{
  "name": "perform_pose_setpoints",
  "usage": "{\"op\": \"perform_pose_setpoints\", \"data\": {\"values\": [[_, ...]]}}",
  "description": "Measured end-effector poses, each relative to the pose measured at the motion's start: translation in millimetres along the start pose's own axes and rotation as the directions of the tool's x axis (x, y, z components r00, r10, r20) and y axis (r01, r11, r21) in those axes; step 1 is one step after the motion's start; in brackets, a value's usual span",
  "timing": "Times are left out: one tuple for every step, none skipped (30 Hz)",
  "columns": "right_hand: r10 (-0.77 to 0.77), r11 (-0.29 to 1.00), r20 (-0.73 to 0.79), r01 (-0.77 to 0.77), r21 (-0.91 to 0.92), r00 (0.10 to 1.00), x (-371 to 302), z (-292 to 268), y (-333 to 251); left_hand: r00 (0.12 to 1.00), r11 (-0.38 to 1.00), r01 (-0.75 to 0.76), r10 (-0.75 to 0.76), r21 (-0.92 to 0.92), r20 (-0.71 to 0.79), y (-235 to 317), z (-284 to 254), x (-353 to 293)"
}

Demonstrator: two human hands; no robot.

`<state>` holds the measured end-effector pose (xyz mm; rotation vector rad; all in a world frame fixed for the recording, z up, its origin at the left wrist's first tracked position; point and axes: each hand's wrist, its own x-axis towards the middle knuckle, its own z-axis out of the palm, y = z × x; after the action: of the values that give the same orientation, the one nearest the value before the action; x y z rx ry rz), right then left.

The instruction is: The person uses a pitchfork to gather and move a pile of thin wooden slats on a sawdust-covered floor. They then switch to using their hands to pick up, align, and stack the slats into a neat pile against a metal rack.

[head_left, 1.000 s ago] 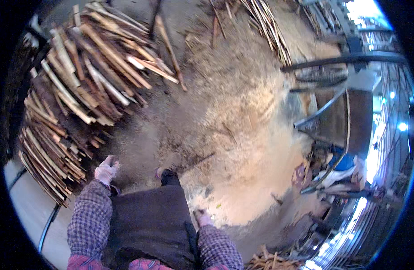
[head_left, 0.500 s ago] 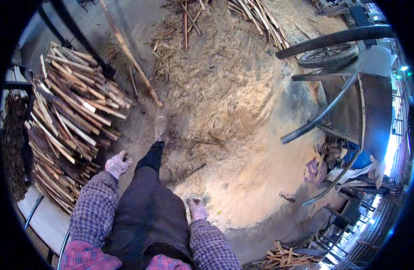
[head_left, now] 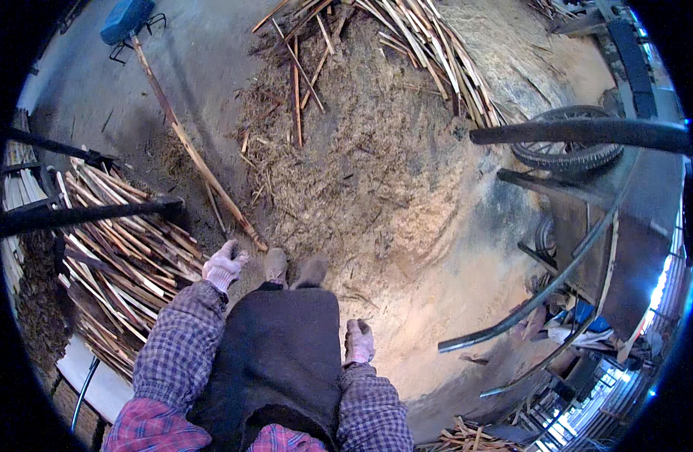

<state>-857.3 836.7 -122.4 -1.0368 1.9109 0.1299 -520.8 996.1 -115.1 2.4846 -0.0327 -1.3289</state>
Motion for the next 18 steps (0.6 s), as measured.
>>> {"op": "perform_pose_setpoints", "data": {"values": [[0.003, 0.998, -0.012, -0.002, 0.069, 1.000, 12.9, 2.0, -15.7, 0.999, 1.000, -0.017, 0.017, -0.008, -0.030, 9.3, 1.3, 14.6], [-0.016, 0.999, -0.003, 0.016, 0.051, 1.000, 24.4, 4.3, -37.1, 0.997, 0.999, -0.035, 0.034, -0.014, -0.067, 20.4, 2.7, 30.2], [-0.036, 0.999, 0.006, 0.036, 0.032, 0.999, 37.0, 5.9, -58.7, 0.993, 0.998, -0.052, 0.049, -0.020, -0.106, 31.5, 1.6, 43.4], [-0.142, 0.986, -0.034, 0.139, -0.092, 0.989, 50.0, 8.2, -78.9, 0.989, 1.000, -0.021, 0.018, -0.021, -0.146, 46.1, 3.5, 54.9], [-0.142, 0.983, -0.028, 0.138, -0.121, 0.989, 61.8, 12.7, -104.6, 0.988, 1.000, 0.017, -0.020, -0.018, -0.151, 68.0, -1.0, 62.9], [-0.141, 0.979, -0.021, 0.136, -0.154, 0.990, 74.5, 17.3, -132.9, 0.986, 0.998, 0.060, -0.062, -0.018, -0.155, 91.5, -6.2, 71.5], [-0.141, 0.972, -0.014, 0.136, -0.189, 0.990, 87.0, 21.5, -162.5, 0.982, 0.994, 0.104, -0.105, -0.019, -0.158, 117.2, -13.3, 80.3], [-0.136, 0.967, -0.026, 0.127, -0.221, 0.990, 100.9, 22.9, -189.7, 0.986, 0.993, 0.115, -0.116, -0.017, -0.116, 149.9, -23.8, 92.5], [-0.081, 0.956, -0.019, 0.072, -0.283, 0.997, 118.0, 28.4, -217.2, 0.985, 0.987, 0.149, -0.153, -0.055, -0.081, 170.2, -29.2, 110.0], [-0.025, 0.939, -0.020, 0.017, -0.344, 0.999, 136.2, 33.7, -244.7, 0.981, 0.979, 0.183, -0.187, -0.092, -0.043, 188.9, -32.9, 129.4], [0.027, 0.912, -0.015, -0.031, -0.409, 1.000, 160.4, 40.9, -272.8, 0.974, 0.966, 0.224, -0.227, -0.131, -0.011, 206.6, -34.0, 150.7], [-0.021, 0.945, 0.027, 0.029, -0.326, 0.999, 196.1, 46.5, -277.6, 0.965, 0.944, 0.260, -0.260, -0.204, 0.027, 203.8, -23.4, 182.5], [-0.138, 0.799, 0.084, 0.161, -0.579, 0.987, 177.6, 53.5, -358.1, 0.946, 0.902, 0.323, -0.320, -0.286, 0.058, 191.6, -12.8, 210.8], [-0.154, 0.842, 0.145, 0.206, -0.499, 0.977, 193.4, 56.8, -386.6, 0.941, 0.907, 0.327, -0.339, -0.263, 0.000, 209.6, -22.7, 221.3], [-0.200, 0.923, 0.173, 0.245, -0.297, 0.964, 208.0, 69.5, -421.0, 0.934, 0.912, 0.317, -0.349, -0.259, -0.084, 231.3, -28.1, 244.4], [-0.176, 0.862, 0.176, 0.238, -0.447, 0.969, 219.4, 78.6, -461.1, 0.930, 0.920, 0.298, -0.339, -0.254, -0.138, 245.0, -26.8, 265.4], [-0.260, 0.833, 0.233, 0.339, -0.437, 0.937, 230.1, 92.7, -490.3, 0.919, 0.923, 0.294, -0.345, -0.249, -0.193, 250.3, -27.1, 277.1], [-0.263, 0.866, 0.239, 0.338, -0.369, 0.935, 246.2, 106.5, -512.2, 0.917, 0.925, 0.294, -0.344, -0.238, -0.204, 262.7, -25.1, 298.3]]}}
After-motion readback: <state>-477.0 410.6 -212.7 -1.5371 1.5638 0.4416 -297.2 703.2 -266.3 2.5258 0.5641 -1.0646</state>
